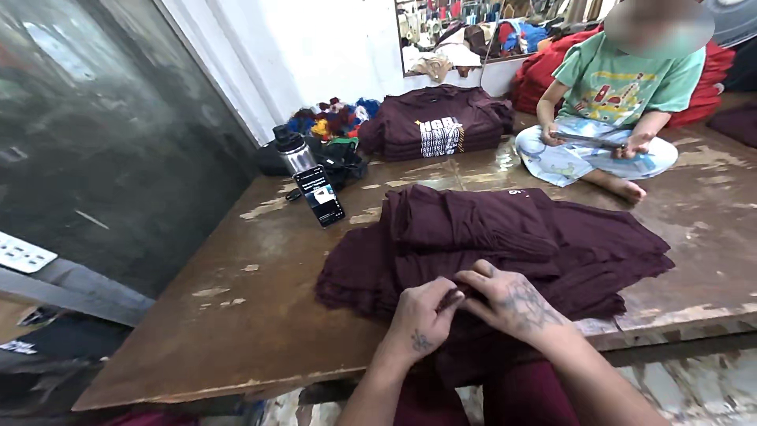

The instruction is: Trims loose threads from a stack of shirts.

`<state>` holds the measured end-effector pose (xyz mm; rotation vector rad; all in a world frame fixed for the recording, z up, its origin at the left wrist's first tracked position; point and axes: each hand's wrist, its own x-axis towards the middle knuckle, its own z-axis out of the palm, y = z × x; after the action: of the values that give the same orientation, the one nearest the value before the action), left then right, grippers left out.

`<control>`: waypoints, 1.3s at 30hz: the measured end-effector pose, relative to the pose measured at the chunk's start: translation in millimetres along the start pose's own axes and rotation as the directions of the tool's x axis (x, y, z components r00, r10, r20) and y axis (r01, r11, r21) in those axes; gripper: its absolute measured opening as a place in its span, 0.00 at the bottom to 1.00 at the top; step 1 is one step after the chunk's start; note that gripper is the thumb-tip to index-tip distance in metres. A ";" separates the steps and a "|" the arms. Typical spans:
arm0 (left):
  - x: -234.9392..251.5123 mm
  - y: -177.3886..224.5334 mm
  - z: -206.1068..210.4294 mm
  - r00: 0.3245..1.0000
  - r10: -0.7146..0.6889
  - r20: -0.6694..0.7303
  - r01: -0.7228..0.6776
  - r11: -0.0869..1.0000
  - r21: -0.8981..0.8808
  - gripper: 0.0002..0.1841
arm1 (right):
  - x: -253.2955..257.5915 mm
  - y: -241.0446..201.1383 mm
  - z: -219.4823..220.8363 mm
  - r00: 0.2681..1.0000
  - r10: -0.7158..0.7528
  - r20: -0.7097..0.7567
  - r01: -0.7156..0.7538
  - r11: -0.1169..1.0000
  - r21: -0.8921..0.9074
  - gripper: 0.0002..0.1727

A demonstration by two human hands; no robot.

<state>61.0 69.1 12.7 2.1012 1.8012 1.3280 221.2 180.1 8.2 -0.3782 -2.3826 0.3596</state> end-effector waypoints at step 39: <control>20.2 -7.4 53.7 0.943 -0.280 0.180 0.329 0.706 -0.628 0.24 | -96.5 56.4 -7.1 0.976 0.030 -0.217 0.027 0.967 0.253 0.14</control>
<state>88.1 112.8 -13.7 1.3838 1.2951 1.4726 305.3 198.1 -63.6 -0.2838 -2.0890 0.5866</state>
